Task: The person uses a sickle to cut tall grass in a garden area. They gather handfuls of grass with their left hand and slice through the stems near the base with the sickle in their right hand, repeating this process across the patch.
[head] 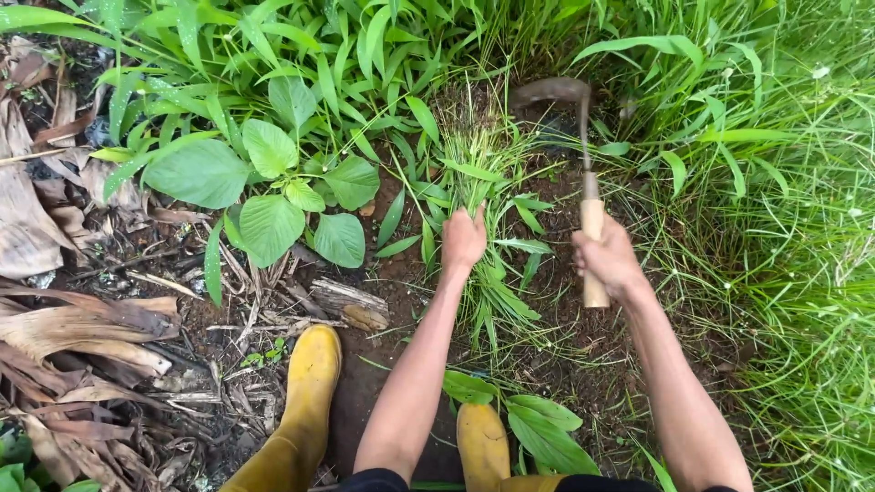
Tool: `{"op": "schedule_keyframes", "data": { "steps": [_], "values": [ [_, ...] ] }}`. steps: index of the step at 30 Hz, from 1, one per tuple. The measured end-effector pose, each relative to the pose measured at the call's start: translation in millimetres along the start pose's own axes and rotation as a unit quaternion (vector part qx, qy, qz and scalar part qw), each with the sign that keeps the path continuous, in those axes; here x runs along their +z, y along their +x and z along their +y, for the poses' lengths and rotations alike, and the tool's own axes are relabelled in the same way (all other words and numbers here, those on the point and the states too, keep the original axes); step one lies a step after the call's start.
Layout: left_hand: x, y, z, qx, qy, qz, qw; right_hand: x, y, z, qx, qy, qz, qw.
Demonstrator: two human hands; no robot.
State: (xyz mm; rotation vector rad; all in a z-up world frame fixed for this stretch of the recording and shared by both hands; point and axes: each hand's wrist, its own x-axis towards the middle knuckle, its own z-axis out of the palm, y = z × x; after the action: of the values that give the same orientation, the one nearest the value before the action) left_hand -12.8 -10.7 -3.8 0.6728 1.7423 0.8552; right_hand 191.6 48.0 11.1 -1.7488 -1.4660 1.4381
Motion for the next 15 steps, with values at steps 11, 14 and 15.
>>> {"op": "schedule_keyframes", "data": {
  "steps": [11, 14, 15],
  "values": [
    [6.2, 13.6, -9.8, 0.015, -0.014, 0.003, 1.0, 24.5, -45.5, -44.7, -0.04, -0.233, 0.081, 0.968],
    [3.3, 2.7, -5.7, 0.009, -0.011, 0.009, 1.0, 27.0, -43.9, -35.0, -0.023, -0.289, 0.044, 0.956],
    [2.8, 1.7, -3.8, 0.013, -0.007, 0.011, 1.0, 28.2, -47.0, -40.5, -0.02, -0.307, 0.043, 0.951]
  ]
}}
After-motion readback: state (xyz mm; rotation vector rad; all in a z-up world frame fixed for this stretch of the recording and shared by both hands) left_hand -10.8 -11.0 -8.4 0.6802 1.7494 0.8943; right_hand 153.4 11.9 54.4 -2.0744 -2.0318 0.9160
